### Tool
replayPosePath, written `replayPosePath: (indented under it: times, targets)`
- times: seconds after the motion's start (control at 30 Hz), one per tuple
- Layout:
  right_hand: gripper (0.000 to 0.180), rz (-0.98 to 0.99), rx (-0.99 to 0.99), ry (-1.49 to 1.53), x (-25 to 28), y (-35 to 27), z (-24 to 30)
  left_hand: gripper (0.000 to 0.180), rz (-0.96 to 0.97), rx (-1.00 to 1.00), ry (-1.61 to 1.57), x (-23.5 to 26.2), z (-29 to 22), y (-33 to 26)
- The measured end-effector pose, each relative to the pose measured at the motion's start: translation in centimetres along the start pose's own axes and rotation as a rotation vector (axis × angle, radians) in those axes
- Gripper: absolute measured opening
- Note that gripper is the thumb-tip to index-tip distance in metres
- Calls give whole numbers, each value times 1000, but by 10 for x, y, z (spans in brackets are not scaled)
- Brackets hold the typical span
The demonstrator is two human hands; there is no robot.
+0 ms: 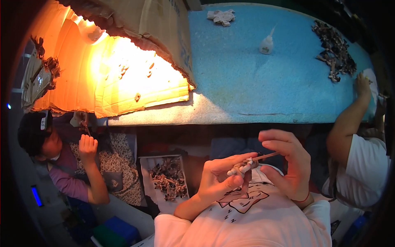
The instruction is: The person assembles small figurines by applying glue from a bottle onto components, attaching parts together by hand, and placing finished figurines on the table.
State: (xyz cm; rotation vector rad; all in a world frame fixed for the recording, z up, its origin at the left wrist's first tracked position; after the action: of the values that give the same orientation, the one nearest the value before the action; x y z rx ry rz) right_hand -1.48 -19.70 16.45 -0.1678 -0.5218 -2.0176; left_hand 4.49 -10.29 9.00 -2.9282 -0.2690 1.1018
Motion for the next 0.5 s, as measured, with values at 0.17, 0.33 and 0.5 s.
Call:
replayPosePath:
  times: [0.17, 0.33, 0.5]
  targets:
    - [47, 79, -84, 199, -12, 2, -1, 51, -99, -173, 400, 8, -21, -9]
    - [47, 162, -114, 298, -28, 4, -5, 49, -126, -432, 850, -10, -55, -13]
    - [47, 223, -179, 537, -42, 6, -12, 50, -183, -450, 931, -13, -58, -17]
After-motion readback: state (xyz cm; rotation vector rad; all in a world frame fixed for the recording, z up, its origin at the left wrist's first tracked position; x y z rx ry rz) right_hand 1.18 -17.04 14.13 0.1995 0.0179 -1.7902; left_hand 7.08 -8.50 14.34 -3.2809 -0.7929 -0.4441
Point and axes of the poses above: each hand's wrist, its own y-axis towards the middle knuckle, its own x-axis out of the back of the hand, z = x × y, the point moved 10 cm from there along y, towards the middle knuckle, and after that the axes turned 7 degrees about z, right-handed, at the moved point
